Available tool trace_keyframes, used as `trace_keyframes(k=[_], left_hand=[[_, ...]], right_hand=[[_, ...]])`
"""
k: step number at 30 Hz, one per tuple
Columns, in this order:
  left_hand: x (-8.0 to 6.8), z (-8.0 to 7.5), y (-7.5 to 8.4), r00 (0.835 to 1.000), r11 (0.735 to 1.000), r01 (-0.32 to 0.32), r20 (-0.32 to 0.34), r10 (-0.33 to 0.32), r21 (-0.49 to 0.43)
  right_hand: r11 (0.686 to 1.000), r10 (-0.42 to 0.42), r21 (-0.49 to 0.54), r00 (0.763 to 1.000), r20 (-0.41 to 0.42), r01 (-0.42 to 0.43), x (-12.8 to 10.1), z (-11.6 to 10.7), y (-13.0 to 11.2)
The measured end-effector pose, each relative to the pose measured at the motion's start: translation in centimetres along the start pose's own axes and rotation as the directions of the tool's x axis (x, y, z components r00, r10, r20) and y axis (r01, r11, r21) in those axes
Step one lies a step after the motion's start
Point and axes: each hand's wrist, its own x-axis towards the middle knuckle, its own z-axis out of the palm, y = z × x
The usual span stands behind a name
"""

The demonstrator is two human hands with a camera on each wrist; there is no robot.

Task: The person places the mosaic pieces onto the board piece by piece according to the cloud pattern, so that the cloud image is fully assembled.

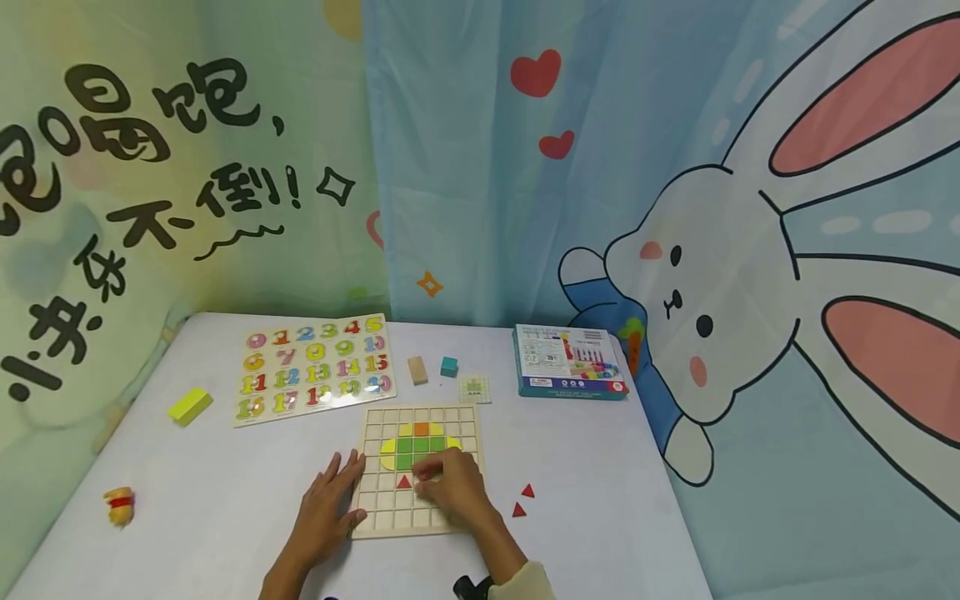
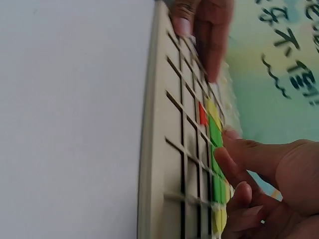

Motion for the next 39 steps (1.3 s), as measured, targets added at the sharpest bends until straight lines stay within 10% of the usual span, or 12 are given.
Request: trace_keyframes(k=[8, 17, 39], left_hand=[[-0.1, -0.1, 0.2, 1.000, 1.000, 0.014, 0.014, -0.014, -0.008], [-0.2, -0.1, 0.1, 1.000, 1.000, -0.002, -0.005, 0.002, -0.003], [-0.1, -0.5, 0.4, 1.000, 1.000, 0.008, 0.030, -0.008, -0.004]], right_hand=[[0.999, 0.047, 0.005, 0.992, -0.115, -0.046, -2.4, -4.6, 3.0], [0.950, 0.144, -0.244, 0.967, -0.208, -0.194, -6.0, -9.2, 7.7], [0.940, 0.019, -0.340, 0.997, -0.070, -0.042, -5.0, -7.5, 7.0]])
